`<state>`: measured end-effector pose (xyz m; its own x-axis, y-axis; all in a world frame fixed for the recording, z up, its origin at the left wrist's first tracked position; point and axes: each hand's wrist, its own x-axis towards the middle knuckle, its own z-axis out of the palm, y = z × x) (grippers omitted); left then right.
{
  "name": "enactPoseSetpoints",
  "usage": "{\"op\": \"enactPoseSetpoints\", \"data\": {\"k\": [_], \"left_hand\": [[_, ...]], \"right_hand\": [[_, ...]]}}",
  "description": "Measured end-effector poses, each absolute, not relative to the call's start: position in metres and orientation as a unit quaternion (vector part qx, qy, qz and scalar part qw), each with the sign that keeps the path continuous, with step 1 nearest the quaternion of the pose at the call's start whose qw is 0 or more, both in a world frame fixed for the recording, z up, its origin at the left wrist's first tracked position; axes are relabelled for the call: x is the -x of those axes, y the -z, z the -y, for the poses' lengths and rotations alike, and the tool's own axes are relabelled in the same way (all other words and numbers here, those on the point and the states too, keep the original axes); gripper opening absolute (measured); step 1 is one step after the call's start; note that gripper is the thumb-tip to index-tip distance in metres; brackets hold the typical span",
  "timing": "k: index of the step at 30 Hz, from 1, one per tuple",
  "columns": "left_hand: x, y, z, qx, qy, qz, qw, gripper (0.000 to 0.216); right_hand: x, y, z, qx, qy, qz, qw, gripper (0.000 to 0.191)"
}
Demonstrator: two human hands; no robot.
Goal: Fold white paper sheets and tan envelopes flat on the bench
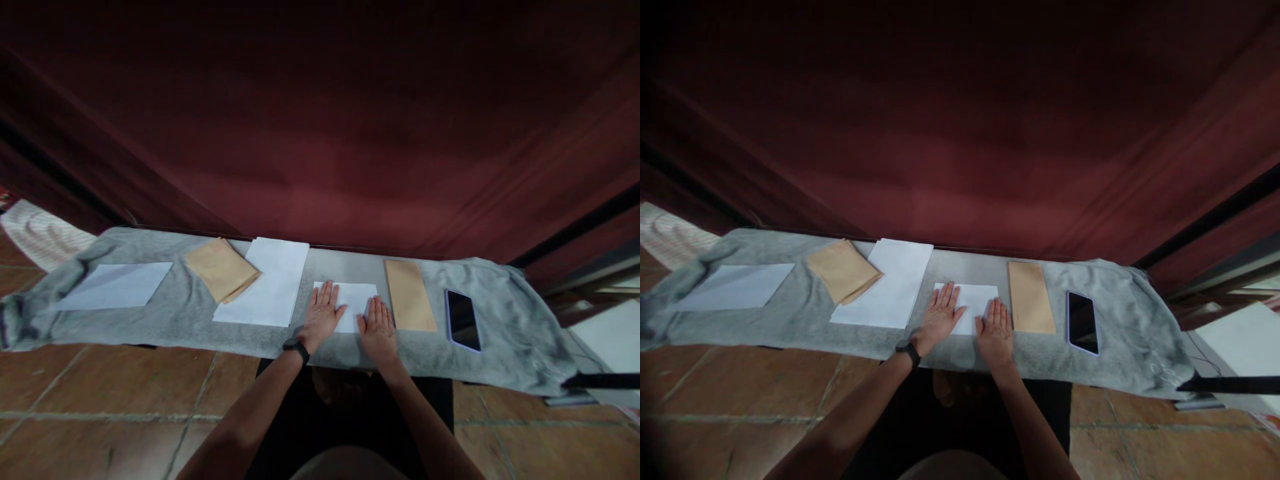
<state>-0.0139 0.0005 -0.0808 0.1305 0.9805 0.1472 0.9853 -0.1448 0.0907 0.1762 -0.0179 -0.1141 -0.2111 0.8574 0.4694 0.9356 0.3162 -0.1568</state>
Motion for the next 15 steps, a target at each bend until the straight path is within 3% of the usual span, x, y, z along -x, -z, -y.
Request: {"op": "enactPoseSetpoints", "data": {"k": [15], "left_hand": [[0.034, 0.085, 0.047, 0.747, 0.114, 0.654, 0.036, 0.062]], "right_hand": [[-0.192, 0.105, 0.058, 0.582, 0.086, 0.781, 0.209, 0.068]]}}
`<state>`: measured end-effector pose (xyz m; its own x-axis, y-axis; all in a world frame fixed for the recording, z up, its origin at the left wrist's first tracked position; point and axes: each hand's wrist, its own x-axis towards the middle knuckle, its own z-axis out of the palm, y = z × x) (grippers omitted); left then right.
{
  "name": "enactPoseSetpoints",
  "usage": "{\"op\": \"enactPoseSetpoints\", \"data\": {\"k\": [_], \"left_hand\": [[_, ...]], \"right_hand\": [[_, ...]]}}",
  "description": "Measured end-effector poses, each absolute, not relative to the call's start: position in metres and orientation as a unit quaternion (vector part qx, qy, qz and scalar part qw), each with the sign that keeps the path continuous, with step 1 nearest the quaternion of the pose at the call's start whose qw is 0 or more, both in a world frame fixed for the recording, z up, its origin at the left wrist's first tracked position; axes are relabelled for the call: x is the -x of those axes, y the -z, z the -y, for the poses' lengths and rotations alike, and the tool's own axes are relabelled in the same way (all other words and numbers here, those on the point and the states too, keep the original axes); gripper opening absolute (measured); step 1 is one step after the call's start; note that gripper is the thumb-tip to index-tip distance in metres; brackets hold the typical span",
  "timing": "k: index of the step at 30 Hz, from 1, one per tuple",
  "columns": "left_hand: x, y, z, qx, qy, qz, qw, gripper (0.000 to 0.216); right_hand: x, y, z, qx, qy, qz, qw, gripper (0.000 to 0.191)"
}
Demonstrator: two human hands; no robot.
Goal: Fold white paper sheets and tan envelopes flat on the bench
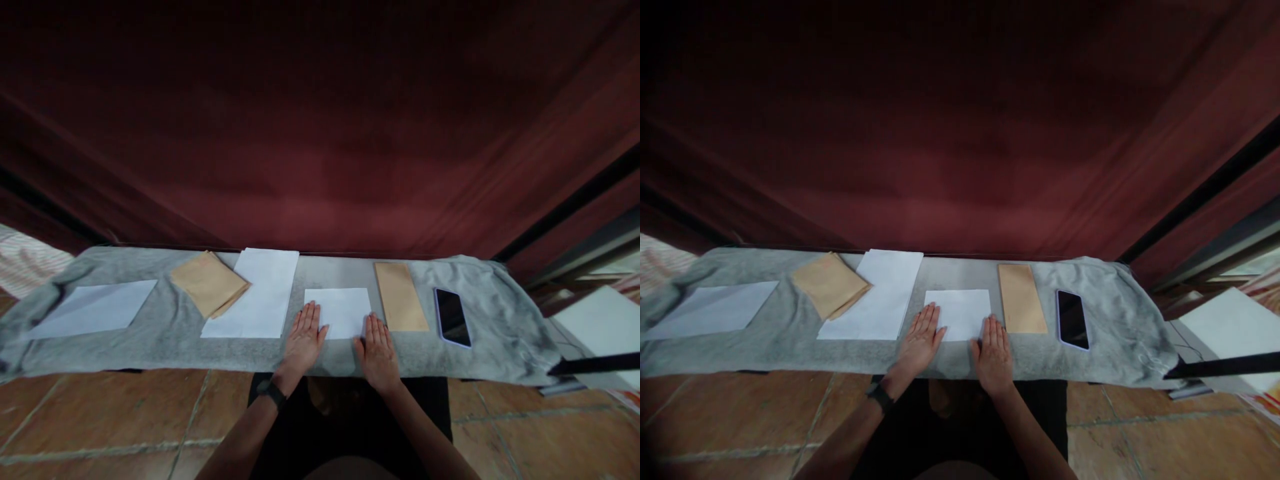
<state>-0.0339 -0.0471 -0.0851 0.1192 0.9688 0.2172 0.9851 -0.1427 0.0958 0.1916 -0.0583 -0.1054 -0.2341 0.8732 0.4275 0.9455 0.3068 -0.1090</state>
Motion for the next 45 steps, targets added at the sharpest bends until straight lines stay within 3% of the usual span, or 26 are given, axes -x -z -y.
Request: {"op": "enactPoseSetpoints", "data": {"k": [6, 17, 27, 45], "left_hand": [[0.039, 0.080, 0.069, 0.756, 0.127, 0.639, 0.059, 0.056], [0.002, 0.079, 0.094, 0.823, 0.140, 0.548, 0.048, 0.063], [0.037, 0.076, 0.098, 0.770, 0.146, 0.618, 0.059, 0.064], [-0.012, 0.087, 0.044, 0.758, 0.122, 0.640, 0.005, 0.060]], "right_hand": [[-0.218, 0.102, 0.077, 0.525, 0.078, 0.821, 0.210, 0.073], [-0.200, 0.079, 0.071, 0.431, 0.016, 0.882, 0.187, 0.062], [-0.210, 0.099, 0.070, 0.495, 0.050, 0.846, 0.193, 0.066], [-0.208, 0.097, 0.071, 0.525, 0.036, 0.829, 0.189, 0.061]]}}
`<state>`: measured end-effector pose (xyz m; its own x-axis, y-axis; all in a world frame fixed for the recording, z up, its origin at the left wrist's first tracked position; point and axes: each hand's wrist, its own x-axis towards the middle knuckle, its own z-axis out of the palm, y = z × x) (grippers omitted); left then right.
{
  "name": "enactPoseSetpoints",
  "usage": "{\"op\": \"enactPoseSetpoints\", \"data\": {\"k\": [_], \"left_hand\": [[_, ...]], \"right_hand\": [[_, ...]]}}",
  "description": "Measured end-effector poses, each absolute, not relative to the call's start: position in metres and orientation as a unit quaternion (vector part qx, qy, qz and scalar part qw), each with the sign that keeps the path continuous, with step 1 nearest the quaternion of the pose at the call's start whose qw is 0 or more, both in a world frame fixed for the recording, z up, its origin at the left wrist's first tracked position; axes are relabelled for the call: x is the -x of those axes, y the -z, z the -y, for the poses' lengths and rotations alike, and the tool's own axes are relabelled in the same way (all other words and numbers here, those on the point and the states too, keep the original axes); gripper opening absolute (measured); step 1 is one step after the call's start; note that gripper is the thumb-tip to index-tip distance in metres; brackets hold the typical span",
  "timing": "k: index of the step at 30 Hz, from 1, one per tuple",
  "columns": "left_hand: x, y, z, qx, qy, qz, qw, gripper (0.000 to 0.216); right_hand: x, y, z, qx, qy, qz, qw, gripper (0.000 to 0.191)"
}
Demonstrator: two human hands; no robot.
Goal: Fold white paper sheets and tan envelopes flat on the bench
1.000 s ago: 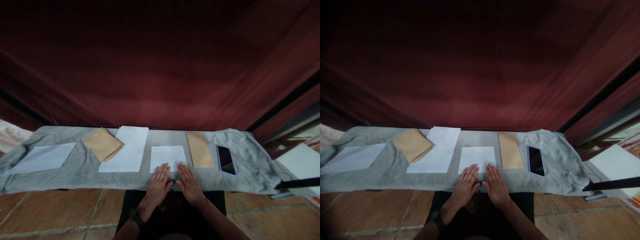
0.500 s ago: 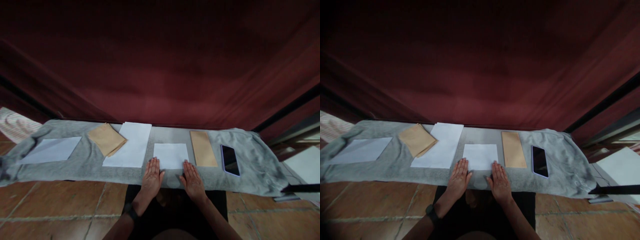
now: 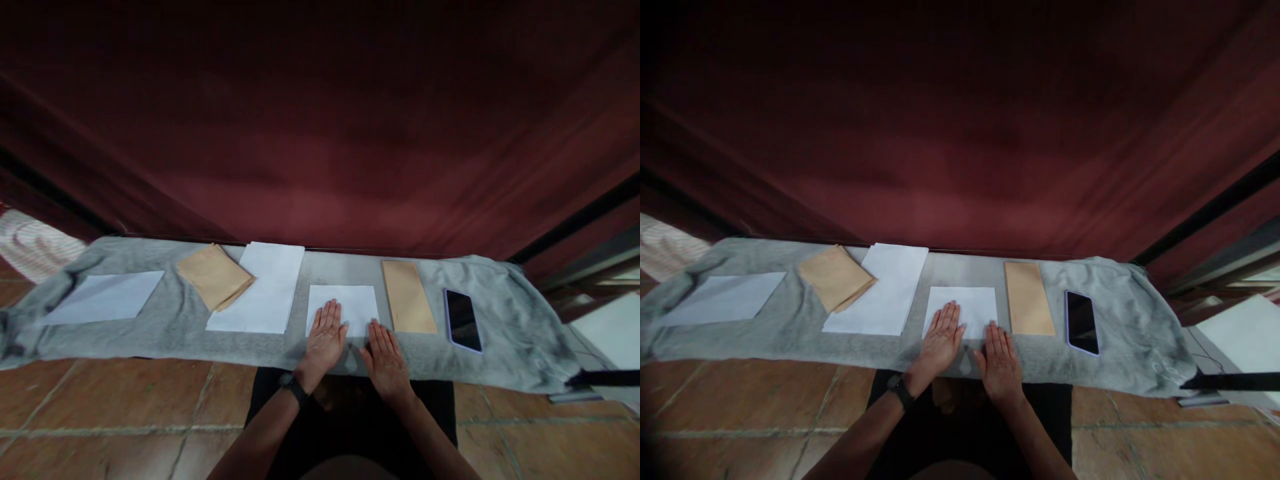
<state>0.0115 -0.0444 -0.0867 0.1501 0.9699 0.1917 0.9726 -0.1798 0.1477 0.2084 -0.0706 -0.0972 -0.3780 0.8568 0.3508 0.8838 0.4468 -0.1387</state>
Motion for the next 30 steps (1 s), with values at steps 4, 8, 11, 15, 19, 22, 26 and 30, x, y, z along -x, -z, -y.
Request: {"op": "enactPoseSetpoints", "data": {"k": [4, 8, 11, 15, 19, 22, 26, 30], "left_hand": [[-0.008, 0.081, 0.030, 0.753, 0.111, 0.649, -0.003, 0.059], [-0.009, 0.079, 0.015, 0.760, 0.103, 0.641, -0.011, 0.056], [-0.007, 0.082, 0.005, 0.766, 0.101, 0.635, -0.009, 0.057], [-0.003, 0.084, -0.005, 0.763, 0.099, 0.638, -0.006, 0.057], [-0.002, 0.082, -0.011, 0.760, 0.095, 0.643, -0.011, 0.055], [-0.002, 0.080, -0.011, 0.756, 0.099, 0.647, -0.014, 0.054], [-0.002, 0.081, -0.012, 0.746, 0.102, 0.658, -0.011, 0.055], [0.003, 0.083, -0.011, 0.733, 0.097, 0.673, -0.005, 0.057]], "right_hand": [[-0.187, 0.084, 0.048, 0.530, -0.004, 0.832, 0.161, 0.054], [-0.159, 0.077, 0.012, 0.534, -0.037, 0.831, 0.151, 0.052], [-0.146, 0.078, -0.008, 0.545, -0.048, 0.825, 0.141, 0.050], [-0.140, 0.083, -0.022, 0.544, -0.035, 0.826, 0.141, 0.050], [-0.140, 0.089, -0.028, 0.560, -0.017, 0.814, 0.151, 0.050], [-0.141, 0.092, -0.030, 0.581, -0.010, 0.799, 0.155, 0.052], [-0.142, 0.094, -0.032, 0.595, -0.005, 0.789, 0.155, 0.054], [-0.146, 0.099, -0.033, 0.604, 0.012, 0.777, 0.177, 0.057]]}}
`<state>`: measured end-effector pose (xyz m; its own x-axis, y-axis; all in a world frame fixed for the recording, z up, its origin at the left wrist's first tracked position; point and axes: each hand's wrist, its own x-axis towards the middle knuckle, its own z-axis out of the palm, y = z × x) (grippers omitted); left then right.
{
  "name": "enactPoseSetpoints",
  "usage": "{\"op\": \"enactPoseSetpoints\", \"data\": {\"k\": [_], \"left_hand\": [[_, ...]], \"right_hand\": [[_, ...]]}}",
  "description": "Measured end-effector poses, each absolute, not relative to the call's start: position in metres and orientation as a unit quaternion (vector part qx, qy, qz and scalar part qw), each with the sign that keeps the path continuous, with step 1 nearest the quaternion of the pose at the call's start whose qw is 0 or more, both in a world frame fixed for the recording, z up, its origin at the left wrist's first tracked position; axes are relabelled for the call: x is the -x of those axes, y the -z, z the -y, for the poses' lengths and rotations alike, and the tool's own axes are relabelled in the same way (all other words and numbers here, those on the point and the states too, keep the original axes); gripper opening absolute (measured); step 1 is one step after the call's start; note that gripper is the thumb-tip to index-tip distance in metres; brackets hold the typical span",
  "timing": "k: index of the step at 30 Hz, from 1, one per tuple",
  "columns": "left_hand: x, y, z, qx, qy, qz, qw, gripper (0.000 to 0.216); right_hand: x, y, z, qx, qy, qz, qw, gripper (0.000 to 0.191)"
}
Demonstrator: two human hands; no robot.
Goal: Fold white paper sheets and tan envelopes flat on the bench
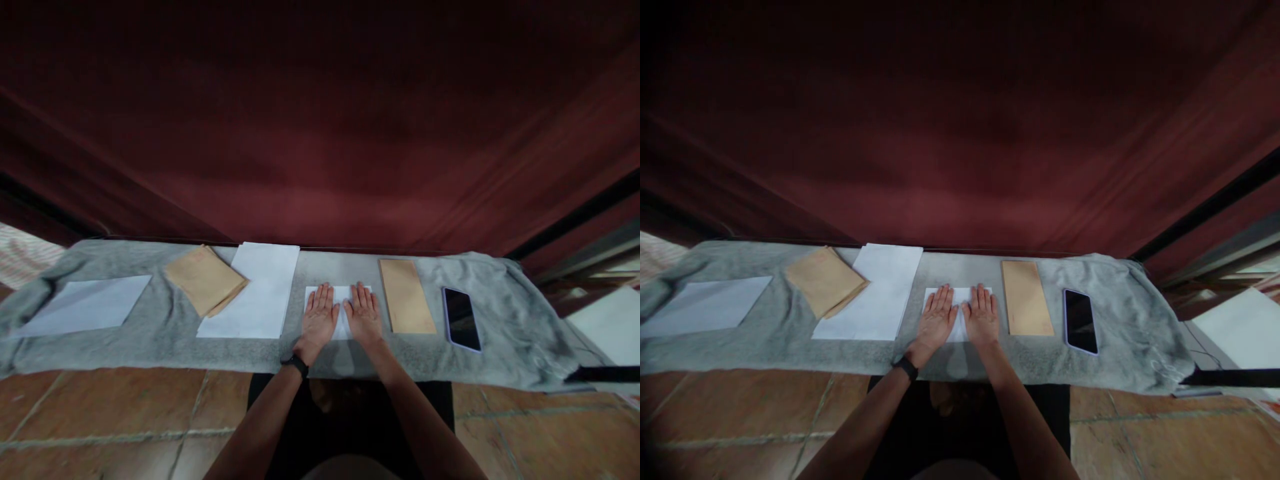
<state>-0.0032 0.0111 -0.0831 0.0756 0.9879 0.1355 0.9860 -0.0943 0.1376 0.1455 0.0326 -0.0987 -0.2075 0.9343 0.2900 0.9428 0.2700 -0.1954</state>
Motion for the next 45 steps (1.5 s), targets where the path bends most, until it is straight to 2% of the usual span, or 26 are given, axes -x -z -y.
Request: {"op": "enactPoseSetpoints", "data": {"k": [6, 15, 20, 25, 32, 37, 45], "left_hand": [[0.015, 0.085, -0.005, -0.715, -0.107, -0.691, -0.024, 0.059], [0.029, 0.094, 0.020, -0.707, -0.150, -0.689, -0.054, 0.062], [0.020, 0.091, 0.039, -0.712, -0.181, -0.674, -0.076, 0.062], [-0.006, 0.091, 0.063, -0.760, -0.180, -0.620, -0.069, 0.063], [-0.001, 0.088, 0.075, -0.776, -0.158, -0.609, -0.058, 0.059], [0.009, 0.080, 0.082, -0.789, -0.149, -0.593, -0.053, 0.064], [0.017, 0.064, 0.091, -0.825, -0.115, -0.553, -0.027, 0.067]], "right_hand": [[-0.154, 0.109, -0.029, 0.598, 0.047, 0.764, 0.239, 0.063], [-0.166, 0.107, -0.012, 0.606, 0.056, 0.754, 0.248, 0.062], [-0.166, 0.101, 0.009, 0.591, 0.043, 0.773, 0.228, 0.058], [-0.161, 0.095, 0.041, 0.503, 0.012, 0.842, 0.194, 0.054], [-0.181, 0.097, 0.056, 0.508, 0.043, 0.839, 0.193, 0.061], [-0.192, 0.100, 0.060, 0.518, 0.061, 0.830, 0.196, 0.068], [-0.202, 0.100, 0.066, 0.509, 0.038, 0.836, 0.203, 0.069]]}}
